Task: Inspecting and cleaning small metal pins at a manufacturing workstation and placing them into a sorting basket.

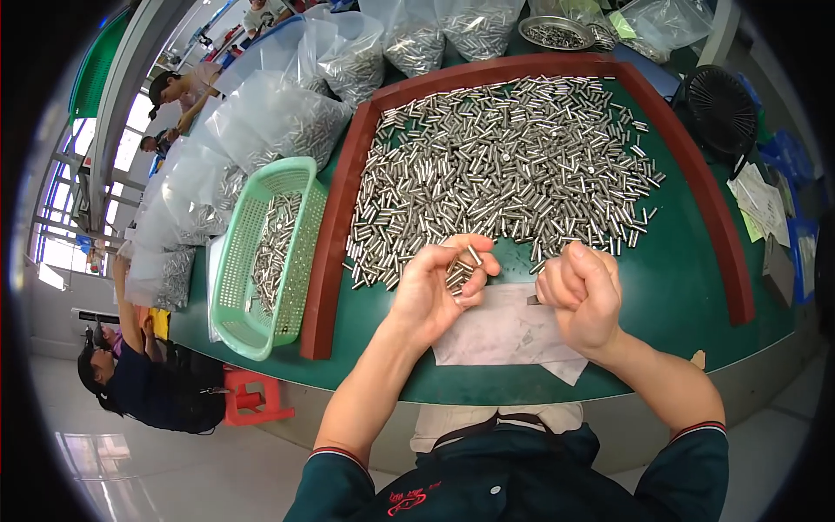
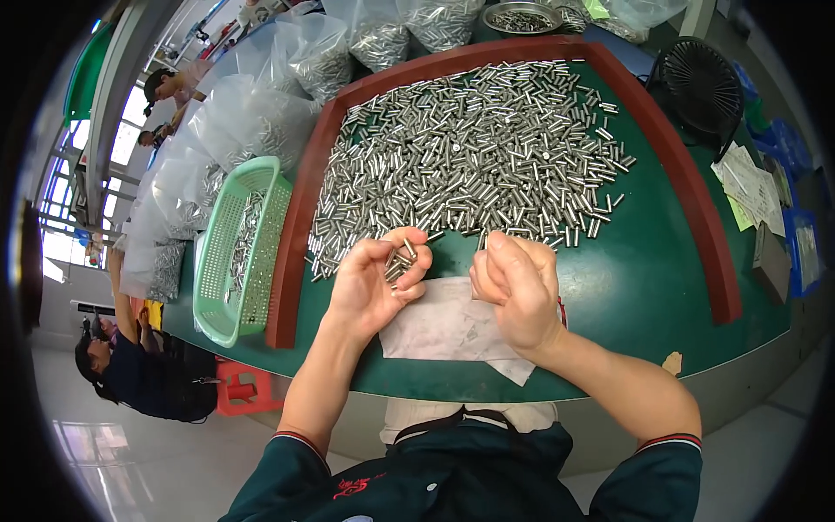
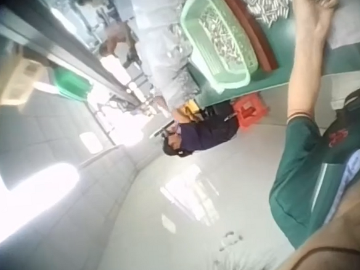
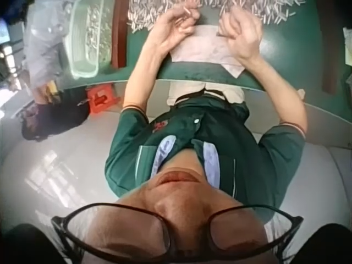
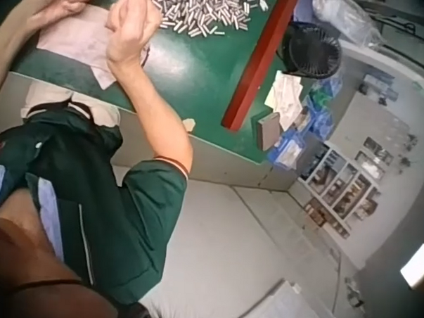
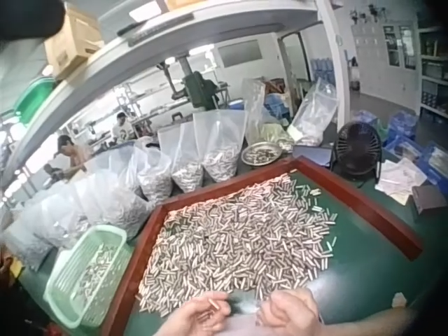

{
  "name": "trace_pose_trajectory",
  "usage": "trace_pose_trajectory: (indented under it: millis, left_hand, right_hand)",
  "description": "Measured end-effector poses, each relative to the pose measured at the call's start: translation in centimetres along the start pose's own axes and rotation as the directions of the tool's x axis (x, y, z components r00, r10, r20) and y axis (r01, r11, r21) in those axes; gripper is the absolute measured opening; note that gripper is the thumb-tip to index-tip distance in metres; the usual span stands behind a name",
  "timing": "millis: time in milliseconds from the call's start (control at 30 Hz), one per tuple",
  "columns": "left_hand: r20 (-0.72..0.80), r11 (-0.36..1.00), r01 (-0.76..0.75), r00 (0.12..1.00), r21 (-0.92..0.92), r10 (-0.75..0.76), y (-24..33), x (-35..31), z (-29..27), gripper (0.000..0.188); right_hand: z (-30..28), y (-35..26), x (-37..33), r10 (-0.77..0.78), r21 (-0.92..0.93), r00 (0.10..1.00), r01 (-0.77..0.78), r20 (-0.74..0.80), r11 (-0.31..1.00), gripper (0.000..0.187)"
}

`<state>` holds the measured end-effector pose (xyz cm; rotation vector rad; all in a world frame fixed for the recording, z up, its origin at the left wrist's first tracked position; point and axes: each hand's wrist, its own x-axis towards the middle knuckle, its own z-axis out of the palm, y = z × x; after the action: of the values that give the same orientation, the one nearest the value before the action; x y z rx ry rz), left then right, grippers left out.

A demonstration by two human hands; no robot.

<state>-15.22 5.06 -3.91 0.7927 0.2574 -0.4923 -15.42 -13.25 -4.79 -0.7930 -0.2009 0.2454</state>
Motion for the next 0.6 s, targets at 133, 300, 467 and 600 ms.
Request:
trace_pose_trajectory:
  millis: [133,300,467,600]
  left_hand:
    - [-0.040,0.957,-0.175,0.981,0.232,0.189,0.3,0.1,-1.3,0.019]
    - [0.234,-0.056,-0.265,0.706,0.963,0.669,-1.1,1.5,-0.9,0.013]
    - [0.286,-0.229,-0.181,0.739,0.957,0.610,-1.8,1.9,-0.4,0.012]
    - [0.321,-0.348,-0.135,0.765,0.928,0.559,-2.0,1.8,-0.7,0.011]
  right_hand:
    - [0.0,0.1,0.1,0.009,0.020,1.000,-0.010,0.022,1.000,0.042]
    - [0.1,0.0,0.2,0.001,-0.009,1.000,-0.001,0.004,1.000,0.042]
    - [0.0,0.0,0.1,-0.003,-0.017,1.000,0.003,0.006,1.000,0.042]
    - [0.2,0.1,0.1,-0.004,-0.022,1.000,0.004,-0.002,1.000,0.042]
